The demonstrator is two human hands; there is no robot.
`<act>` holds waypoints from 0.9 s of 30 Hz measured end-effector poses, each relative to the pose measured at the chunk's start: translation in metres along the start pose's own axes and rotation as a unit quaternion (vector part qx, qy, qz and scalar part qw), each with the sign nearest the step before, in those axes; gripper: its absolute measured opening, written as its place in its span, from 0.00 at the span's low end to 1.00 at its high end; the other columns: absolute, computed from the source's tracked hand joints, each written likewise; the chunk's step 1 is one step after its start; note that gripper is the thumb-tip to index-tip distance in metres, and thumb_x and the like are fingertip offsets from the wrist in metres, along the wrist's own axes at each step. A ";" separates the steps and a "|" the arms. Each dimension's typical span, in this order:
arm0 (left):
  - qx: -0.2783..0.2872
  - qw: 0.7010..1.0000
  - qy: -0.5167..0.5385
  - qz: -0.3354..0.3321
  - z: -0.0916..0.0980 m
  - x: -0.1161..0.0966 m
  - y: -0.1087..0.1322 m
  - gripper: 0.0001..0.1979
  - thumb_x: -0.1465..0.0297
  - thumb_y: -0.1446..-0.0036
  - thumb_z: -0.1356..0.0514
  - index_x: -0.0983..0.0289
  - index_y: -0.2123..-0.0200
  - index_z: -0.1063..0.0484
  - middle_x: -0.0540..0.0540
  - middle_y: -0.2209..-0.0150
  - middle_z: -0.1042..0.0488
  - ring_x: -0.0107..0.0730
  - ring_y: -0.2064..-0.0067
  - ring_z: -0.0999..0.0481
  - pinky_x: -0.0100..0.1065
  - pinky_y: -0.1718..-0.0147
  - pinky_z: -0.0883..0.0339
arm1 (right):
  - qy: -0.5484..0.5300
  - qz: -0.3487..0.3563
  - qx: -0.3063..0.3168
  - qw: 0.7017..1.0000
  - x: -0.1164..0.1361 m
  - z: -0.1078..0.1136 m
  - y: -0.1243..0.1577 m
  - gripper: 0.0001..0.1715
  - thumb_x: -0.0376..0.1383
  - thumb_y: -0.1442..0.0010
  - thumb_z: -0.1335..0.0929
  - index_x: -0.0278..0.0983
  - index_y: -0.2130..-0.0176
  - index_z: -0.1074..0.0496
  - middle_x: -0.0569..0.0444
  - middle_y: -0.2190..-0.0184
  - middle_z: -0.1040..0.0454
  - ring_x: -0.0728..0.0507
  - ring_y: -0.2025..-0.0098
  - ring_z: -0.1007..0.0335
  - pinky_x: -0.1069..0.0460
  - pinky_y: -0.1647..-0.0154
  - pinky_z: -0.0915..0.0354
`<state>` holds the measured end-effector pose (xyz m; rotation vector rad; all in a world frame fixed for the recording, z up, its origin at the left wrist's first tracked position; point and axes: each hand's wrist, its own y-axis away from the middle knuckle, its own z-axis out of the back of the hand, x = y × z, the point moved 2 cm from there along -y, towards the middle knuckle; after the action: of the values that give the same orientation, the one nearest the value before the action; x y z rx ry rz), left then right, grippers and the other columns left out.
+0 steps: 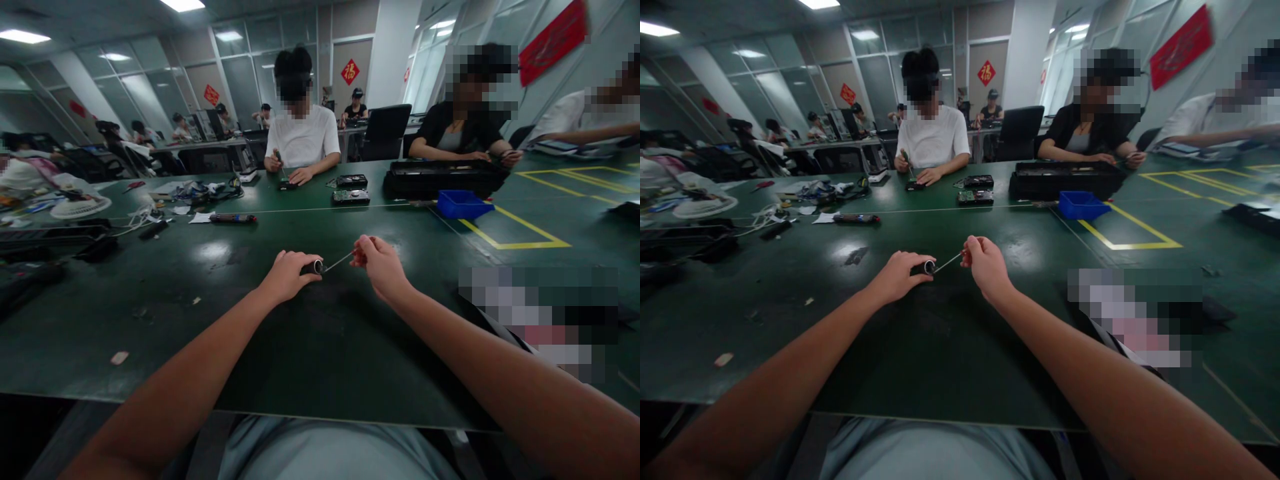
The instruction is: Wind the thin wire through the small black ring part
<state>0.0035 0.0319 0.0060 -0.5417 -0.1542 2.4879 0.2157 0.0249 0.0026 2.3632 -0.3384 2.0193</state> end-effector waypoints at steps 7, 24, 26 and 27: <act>-0.006 0.998 0.059 0.021 0.000 -0.004 0.001 0.15 0.62 0.40 0.37 0.60 0.51 0.26 0.56 0.53 0.24 0.43 0.52 0.27 0.45 0.49 0.38 | 0.103 0.096 -0.013 0.990 0.010 0.003 0.009 0.14 0.44 0.34 0.37 0.38 0.64 0.31 0.55 0.72 0.28 0.47 0.71 0.31 0.49 0.67 0.32; 0.042 0.989 0.128 0.064 0.001 -0.044 -0.010 0.12 0.60 0.40 0.39 0.62 0.59 0.26 0.55 0.60 0.23 0.39 0.60 0.25 0.37 0.61 0.33 | 0.249 0.338 -0.061 0.906 0.046 0.010 0.029 0.09 0.40 0.31 0.39 0.40 0.58 0.32 0.54 0.68 0.23 0.45 0.67 0.24 0.48 0.65 0.32; 0.063 0.993 0.094 0.045 -0.005 -0.047 -0.017 0.10 0.64 0.39 0.40 0.61 0.57 0.25 0.56 0.57 0.22 0.39 0.57 0.24 0.38 0.58 0.33 | 0.256 0.346 -0.056 0.901 0.047 0.011 0.030 0.09 0.39 0.31 0.39 0.40 0.58 0.32 0.54 0.68 0.23 0.45 0.67 0.24 0.48 0.65 0.32; 0.072 0.994 0.071 0.037 -0.008 -0.048 -0.020 0.11 0.65 0.39 0.41 0.61 0.55 0.25 0.56 0.56 0.22 0.39 0.56 0.24 0.38 0.57 0.33 | 0.259 0.349 -0.054 0.899 0.048 0.010 0.030 0.09 0.39 0.31 0.39 0.40 0.58 0.32 0.54 0.68 0.23 0.45 0.67 0.24 0.48 0.65 0.32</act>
<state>0.0532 0.0209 0.0197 -0.6707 0.1009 2.4975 0.2275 -0.0133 0.0439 1.6507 -1.3707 2.6917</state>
